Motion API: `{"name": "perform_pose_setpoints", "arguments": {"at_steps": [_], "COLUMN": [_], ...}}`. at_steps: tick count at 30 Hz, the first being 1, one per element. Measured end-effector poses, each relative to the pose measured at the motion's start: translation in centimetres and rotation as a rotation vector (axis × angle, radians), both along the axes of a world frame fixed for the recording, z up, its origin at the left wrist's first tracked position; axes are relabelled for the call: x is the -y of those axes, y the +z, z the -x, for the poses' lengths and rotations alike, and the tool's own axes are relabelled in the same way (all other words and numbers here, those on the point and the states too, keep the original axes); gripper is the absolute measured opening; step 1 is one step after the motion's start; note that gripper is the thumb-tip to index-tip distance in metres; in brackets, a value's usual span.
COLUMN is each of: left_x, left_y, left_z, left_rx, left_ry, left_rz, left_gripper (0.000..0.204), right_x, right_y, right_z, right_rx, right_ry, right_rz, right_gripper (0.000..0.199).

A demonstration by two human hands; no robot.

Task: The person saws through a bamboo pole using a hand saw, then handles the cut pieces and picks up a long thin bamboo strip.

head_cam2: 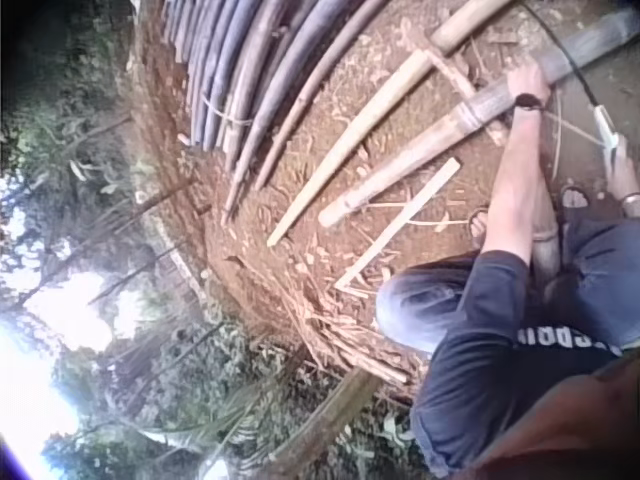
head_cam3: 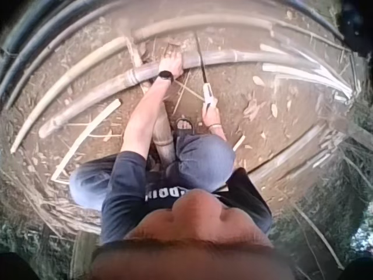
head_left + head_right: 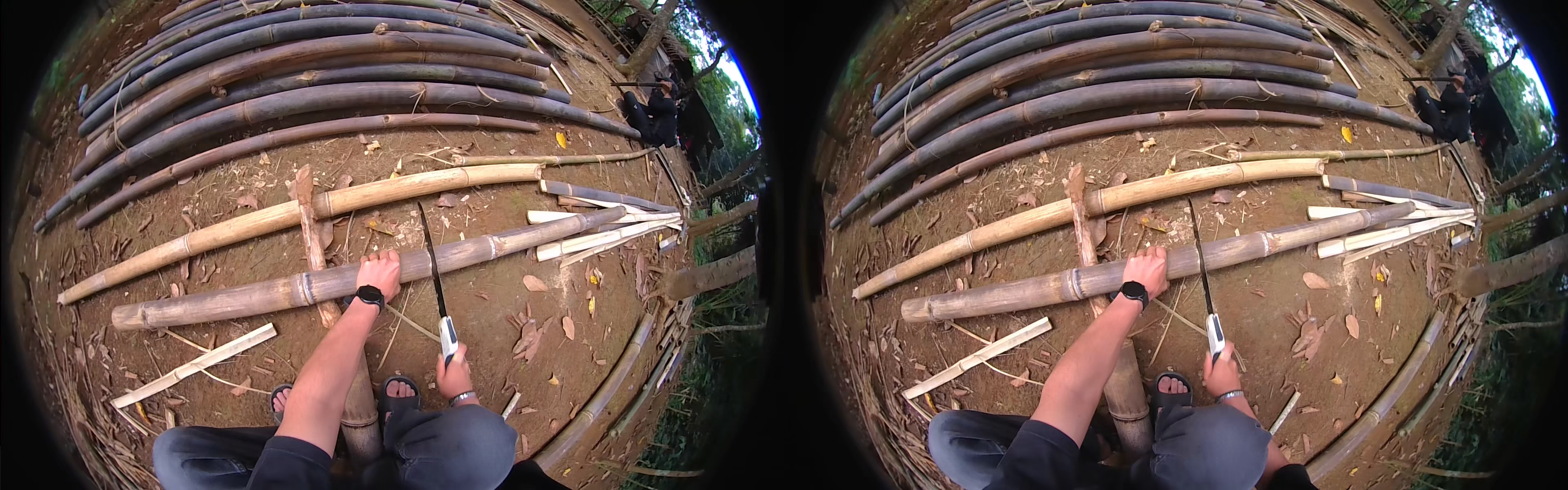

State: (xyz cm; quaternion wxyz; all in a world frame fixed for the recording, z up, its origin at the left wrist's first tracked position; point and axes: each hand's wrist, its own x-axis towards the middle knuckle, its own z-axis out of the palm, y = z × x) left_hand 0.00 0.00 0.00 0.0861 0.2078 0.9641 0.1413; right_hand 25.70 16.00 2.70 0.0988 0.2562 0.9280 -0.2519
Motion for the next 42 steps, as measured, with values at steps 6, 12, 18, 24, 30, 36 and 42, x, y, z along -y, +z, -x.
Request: {"name": "perform_pose_setpoints", "arguments": {"at_steps": [6,12,18,24,30,36,42], "left_x": [1.0,0.7,0.8,0.4,0.6,0.4,0.4], "left_y": [-1.1,0.0,-0.2,-0.3,0.2,0.3,-0.2], "left_z": [-0.2,-0.5,-0.3,-0.1,-0.7,-0.4,0.0], "left_rx": [0.002,0.025,0.027,0.031,0.03,0.021,0.006], "left_ry": [0.015,-0.014,-0.021,0.002,-0.022,-0.026,0.005], "left_rz": [0.057,0.063,0.04,0.057,0.04,0.009,0.028], "left_gripper": [0.042,0.044,0.044,0.046,0.043,0.034,0.039], "right_x": [0.5,0.8,0.5,-1.4,0.7,0.4,-1.4], "right_y": [0.5,0.8,0.9,-0.6,0.5,1.2,1.3], "right_z": [0.1,-3.0,2.6,-1.9,-6.3,0.8,-3.8], "right_rx": [0.028,-0.058,0.035,0.002,-0.051,0.017,0.107], "right_ry": [0.029,0.022,0.062,0.063,-0.131,0.055,-0.039], "right_rz": [0.123,0.053,0.029,0.083,0.093,0.021,0.187], "right_gripper": [0.047,0.05,0.05,0.053,0.052,0.053,0.05]}}
